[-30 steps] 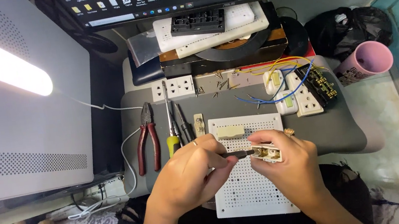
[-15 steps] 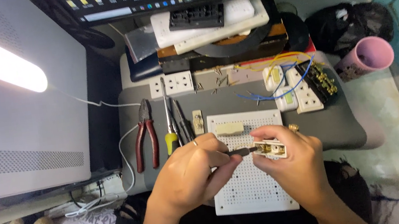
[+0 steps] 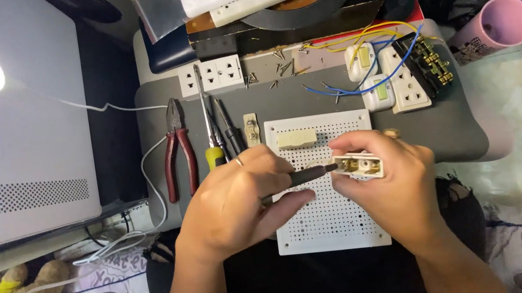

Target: The person is wiring and assembling an electrical socket component using a screwdriver and pliers on a workbench.

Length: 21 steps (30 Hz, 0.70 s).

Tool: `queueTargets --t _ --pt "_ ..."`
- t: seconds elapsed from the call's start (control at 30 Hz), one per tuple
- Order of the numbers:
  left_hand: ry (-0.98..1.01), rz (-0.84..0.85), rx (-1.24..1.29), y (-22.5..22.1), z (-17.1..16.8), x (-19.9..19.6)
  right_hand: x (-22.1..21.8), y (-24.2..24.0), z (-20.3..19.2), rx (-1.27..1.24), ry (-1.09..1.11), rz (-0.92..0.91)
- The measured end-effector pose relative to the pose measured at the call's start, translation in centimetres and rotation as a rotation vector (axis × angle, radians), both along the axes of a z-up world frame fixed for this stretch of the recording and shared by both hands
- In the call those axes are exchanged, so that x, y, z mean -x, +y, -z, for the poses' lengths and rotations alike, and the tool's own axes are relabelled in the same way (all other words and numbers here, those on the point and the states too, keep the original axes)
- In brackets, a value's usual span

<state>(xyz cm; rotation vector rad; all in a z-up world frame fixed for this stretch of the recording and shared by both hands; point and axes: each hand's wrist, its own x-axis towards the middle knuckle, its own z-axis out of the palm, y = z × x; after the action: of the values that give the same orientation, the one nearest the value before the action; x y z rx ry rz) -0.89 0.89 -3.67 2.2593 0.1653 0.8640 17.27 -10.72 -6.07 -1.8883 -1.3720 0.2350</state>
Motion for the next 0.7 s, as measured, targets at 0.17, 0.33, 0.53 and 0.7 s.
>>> queueTargets --t 0.17,0.33,0.53,0.7 --pt "0.157 -0.061 0.146 -0.6 0.4 -0.2 0.2 -0.6 -0.2 -0.066 -0.081 -0.006" --pt "0.087 0.015 0.144 -0.4 -0.1 -0.5 -0.2 -0.4 -0.1 -0.074 -0.049 -0.027" --pt "0.173 -0.011 0.243 -0.4 0.0 -0.3 -0.3 -1.0 -0.9 -0.053 -0.052 -0.042" --pt "0.05 -0.177 0.257 -1.4 0.1 -0.3 0.2 -0.7 -1.8 -0.257 -0.222 -0.19"
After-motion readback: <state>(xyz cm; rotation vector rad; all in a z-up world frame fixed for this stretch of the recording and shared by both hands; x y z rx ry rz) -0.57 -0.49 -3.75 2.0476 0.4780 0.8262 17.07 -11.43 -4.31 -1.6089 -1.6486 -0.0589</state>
